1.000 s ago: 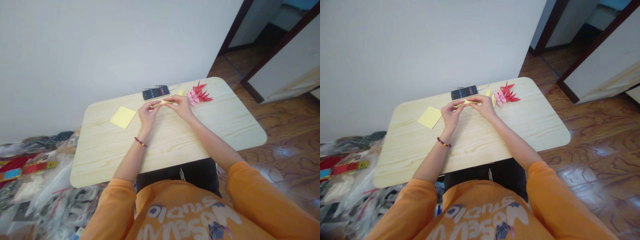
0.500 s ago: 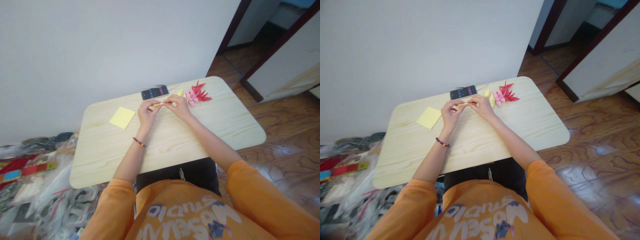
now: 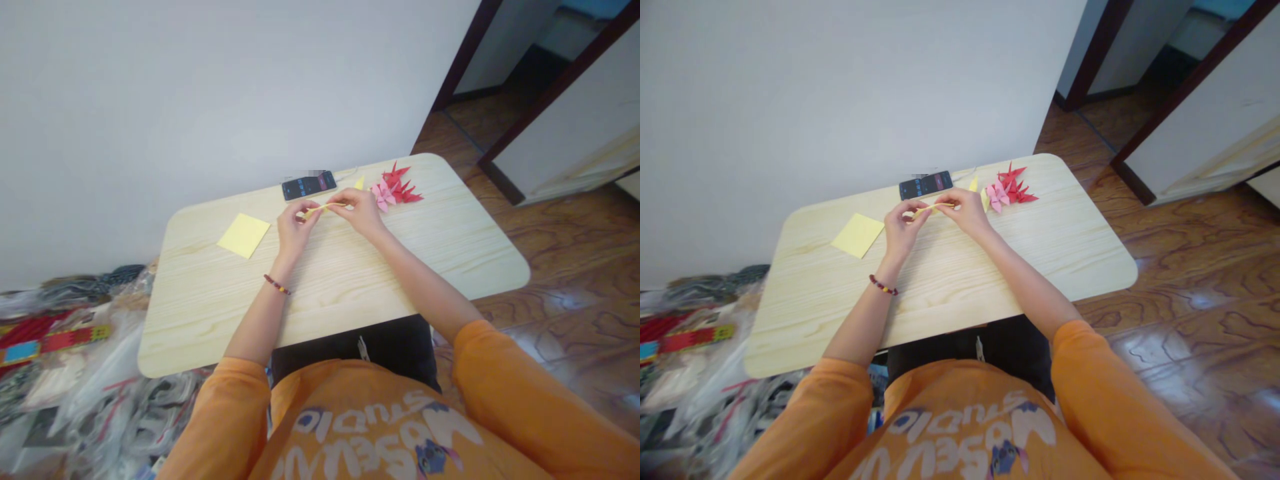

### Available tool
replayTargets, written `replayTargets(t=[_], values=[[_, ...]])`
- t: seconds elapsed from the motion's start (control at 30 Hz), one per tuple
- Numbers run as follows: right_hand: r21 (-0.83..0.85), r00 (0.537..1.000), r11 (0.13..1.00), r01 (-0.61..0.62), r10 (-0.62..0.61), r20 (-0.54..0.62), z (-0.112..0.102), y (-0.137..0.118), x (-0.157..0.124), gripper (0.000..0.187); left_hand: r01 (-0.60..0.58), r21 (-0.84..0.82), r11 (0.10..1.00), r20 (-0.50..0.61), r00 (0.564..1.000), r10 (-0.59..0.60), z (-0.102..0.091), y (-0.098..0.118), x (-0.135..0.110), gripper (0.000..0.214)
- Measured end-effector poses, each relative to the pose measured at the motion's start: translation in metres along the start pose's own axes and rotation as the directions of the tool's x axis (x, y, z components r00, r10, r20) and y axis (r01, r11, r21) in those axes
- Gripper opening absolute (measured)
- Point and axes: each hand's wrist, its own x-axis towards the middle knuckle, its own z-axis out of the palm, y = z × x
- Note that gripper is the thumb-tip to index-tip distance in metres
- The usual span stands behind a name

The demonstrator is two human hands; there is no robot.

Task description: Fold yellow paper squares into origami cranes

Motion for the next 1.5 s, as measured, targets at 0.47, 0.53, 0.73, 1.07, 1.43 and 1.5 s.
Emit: replayTargets(t=[0.47,0.53,0.73,1.07,1.43,1.5], values=[[0.007,1.0,1.0,0.01,-0.01,0.018,0.001,0.005,0.001,0.029,0.04,-0.076,0.996,-0.008,0.999,-0.041,0.004,-0.005,0.002,0.018],[-0.023,1.0,0.999,0.03,-0.029,0.012,0.001,0.007,0.001,0.03,0.033,-0.073,0.997,-0.007,0.999,-0.033,0.004,-0.005,0.002,0.018],[-0.072,0.999,0.997,0.042,-0.04,0.024,-0.001,0.009,0.002,0.029,0.011,-0.056,0.998,0.001,1.0,-0.011,0.003,-0.007,0.002,0.019],[-0.073,0.998,0.997,0.037,-0.034,0.049,-0.004,0.005,0.003,0.027,0.03,-0.068,0.997,0.026,0.999,-0.029,0.004,-0.007,0.002,0.018],[0.171,0.991,0.978,-0.123,0.111,0.077,0.003,0.007,0.002,0.03,-0.004,-0.041,0.999,0.008,1.0,0.005,0.003,-0.006,0.001,0.018],[0.19,0.99,0.973,-0.128,0.114,0.083,0.002,0.007,0.002,0.029,0.019,-0.067,0.998,-0.005,1.0,-0.019,0.004,-0.004,0.001,0.02]])
